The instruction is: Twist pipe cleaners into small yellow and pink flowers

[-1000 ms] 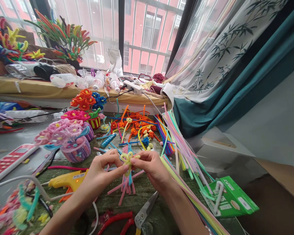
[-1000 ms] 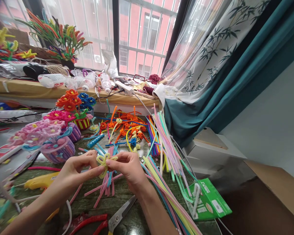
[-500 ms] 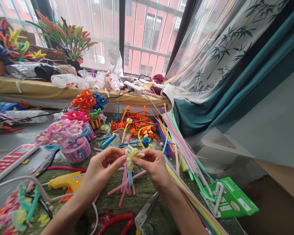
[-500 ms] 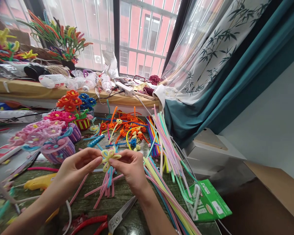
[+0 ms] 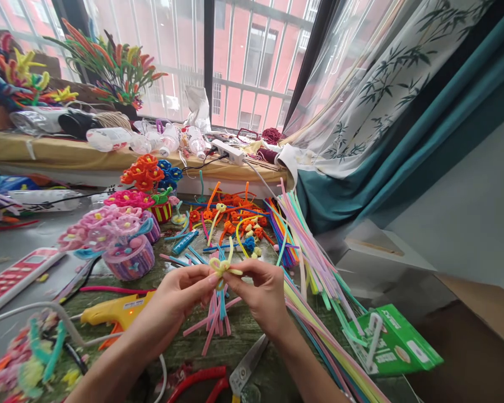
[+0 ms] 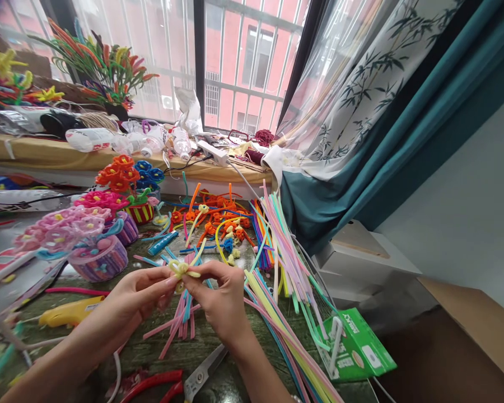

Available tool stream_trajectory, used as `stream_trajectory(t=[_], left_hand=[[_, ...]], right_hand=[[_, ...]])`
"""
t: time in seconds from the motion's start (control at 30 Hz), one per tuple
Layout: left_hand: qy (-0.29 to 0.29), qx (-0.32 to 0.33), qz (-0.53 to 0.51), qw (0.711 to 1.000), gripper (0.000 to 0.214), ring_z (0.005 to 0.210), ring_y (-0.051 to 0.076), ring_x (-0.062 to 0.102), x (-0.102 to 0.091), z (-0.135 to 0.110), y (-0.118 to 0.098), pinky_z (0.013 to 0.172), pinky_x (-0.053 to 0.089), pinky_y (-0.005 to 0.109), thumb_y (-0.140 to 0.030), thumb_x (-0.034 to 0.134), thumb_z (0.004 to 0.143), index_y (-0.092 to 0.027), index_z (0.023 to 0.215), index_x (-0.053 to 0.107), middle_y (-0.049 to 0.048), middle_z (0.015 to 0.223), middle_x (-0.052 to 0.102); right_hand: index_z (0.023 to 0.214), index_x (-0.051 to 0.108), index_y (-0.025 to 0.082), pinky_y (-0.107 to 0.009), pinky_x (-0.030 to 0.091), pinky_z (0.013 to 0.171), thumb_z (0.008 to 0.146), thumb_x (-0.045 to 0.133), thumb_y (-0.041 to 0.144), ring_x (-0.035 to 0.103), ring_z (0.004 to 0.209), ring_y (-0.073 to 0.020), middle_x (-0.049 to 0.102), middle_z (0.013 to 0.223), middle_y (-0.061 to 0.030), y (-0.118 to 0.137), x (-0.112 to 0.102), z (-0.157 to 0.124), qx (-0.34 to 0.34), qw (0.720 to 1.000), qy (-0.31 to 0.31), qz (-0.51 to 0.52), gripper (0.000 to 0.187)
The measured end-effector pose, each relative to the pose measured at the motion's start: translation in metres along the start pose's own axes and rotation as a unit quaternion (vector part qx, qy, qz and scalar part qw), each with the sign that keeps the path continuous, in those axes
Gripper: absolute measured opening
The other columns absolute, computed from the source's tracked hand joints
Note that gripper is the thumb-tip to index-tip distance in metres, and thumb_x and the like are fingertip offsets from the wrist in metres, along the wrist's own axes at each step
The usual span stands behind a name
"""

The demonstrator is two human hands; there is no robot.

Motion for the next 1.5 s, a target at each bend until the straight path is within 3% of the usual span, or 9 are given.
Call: stream_trajectory(t=[0.27,0.4,0.57,0.63,0.73,0.87,1.03,1.27,1.5], left_hand=[[-0.107,0.177,0.226,0.952,0.013,0.069,0.015,0.058,-0.002,-0.009,-0.013,0.063,0.046,0.023,-0.029,0.067,0.081,-0.017,0.08,0.066,0.0013,0.075,0.066],[-0.125,0.335,0.453,0.817,0.012,0.056,0.012,0.053,0.007,-0.022,-0.026,0.054,0.043,0.023,-0.019,0.059,0.086,-0.017,0.075,0.06,0.0,0.065,0.06],[-0.056,0.519,0.613,0.594,0.022,0.076,0.021,0.063,0.017,-0.035,-0.017,0.075,0.05,0.033,-0.011,0.042,0.092,-0.015,0.102,0.062,0.0082,0.08,0.068],[-0.036,0.554,0.615,0.56,0.027,0.08,0.022,0.064,0.017,-0.039,-0.014,0.078,0.05,0.034,-0.012,0.038,0.094,-0.015,0.108,0.061,0.0097,0.084,0.069],[-0.054,0.517,0.582,0.625,0.023,0.08,0.02,0.063,0.015,-0.035,-0.022,0.077,0.049,0.03,-0.013,0.044,0.093,-0.018,0.106,0.062,0.0077,0.087,0.069],[-0.168,0.305,0.467,0.812,0.018,0.058,0.013,0.052,-0.004,-0.018,-0.033,0.058,0.042,0.024,-0.029,0.059,0.086,-0.018,0.072,0.06,-0.0016,0.064,0.059],[-0.057,0.049,0.148,0.986,0.041,0.051,0.011,0.04,-0.006,-0.001,-0.01,0.048,0.036,0.021,-0.049,0.062,0.08,-0.017,0.056,0.055,-0.004,0.052,0.044],[-0.034,-0.111,-0.165,0.979,0.023,0.062,0.009,0.051,-0.005,-0.003,0.016,0.057,0.046,0.017,-0.028,0.086,0.058,-0.014,0.071,0.073,0.0017,0.072,0.061],[-0.029,-0.063,-0.136,0.988,0.019,0.065,0.008,0.053,0.001,-0.003,0.009,0.061,0.046,0.015,-0.026,0.084,0.063,-0.014,0.073,0.073,0.0005,0.073,0.064]], right_hand=[[0.069,0.075,0.019,-0.03,0.051,0.064,0.063,0.082,0.027,0.065,0.063,-0.0183,0.073,0.07,-0.0032,-0.01,0.001,0.003,0.075,0.996,-0.015,0.047,0.012],[0.065,0.075,0.018,-0.028,0.05,0.06,0.056,0.085,0.026,0.062,0.056,-0.0162,0.071,0.063,-0.0025,-0.012,0.003,0.004,0.114,0.991,-0.023,0.07,0.016],[0.059,0.073,0.016,-0.027,0.049,0.056,0.051,0.086,0.028,0.059,0.052,-0.0144,0.069,0.057,-0.0014,-0.019,0.005,0.004,0.153,0.984,-0.026,0.088,0.019],[0.059,0.072,0.016,-0.026,0.049,0.056,0.05,0.086,0.029,0.06,0.053,-0.0144,0.069,0.059,-0.0016,-0.022,0.005,0.004,0.167,0.981,-0.022,0.096,0.021],[0.064,0.072,0.016,-0.028,0.051,0.06,0.055,0.085,0.03,0.062,0.057,-0.0155,0.071,0.064,-0.0024,-0.02,0.003,0.005,0.143,0.986,-0.015,0.085,0.021],[0.072,0.071,0.017,-0.029,0.052,0.065,0.068,0.078,0.027,0.065,0.064,-0.0175,0.072,0.071,-0.0035,-0.007,-0.002,0.004,0.05,0.998,-0.027,0.002,0.013],[0.074,0.07,0.019,-0.031,0.051,0.067,0.074,0.074,0.027,0.064,0.066,-0.0183,0.071,0.07,-0.0034,0.005,-0.001,0.0,-0.046,0.997,-0.013,-0.066,0.009],[0.079,0.072,0.023,-0.031,0.049,0.068,0.078,0.07,0.016,0.064,0.069,-0.0183,0.071,0.075,-0.0035,0.02,0.002,-0.005,-0.158,0.98,0.009,-0.119,0.007],[0.075,0.069,0.021,-0.03,0.047,0.063,0.078,0.07,0.019,0.059,0.063,-0.0165,0.067,0.069,-0.0023,0.02,0.002,-0.005,-0.143,0.982,0.0,-0.125,0.004]])
Point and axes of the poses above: each hand's wrist, its own z-axis towards the middle knuckle, its own x-axis out of the palm, y = z × x, the point moved 6 cm from there along z, towards the middle knuckle
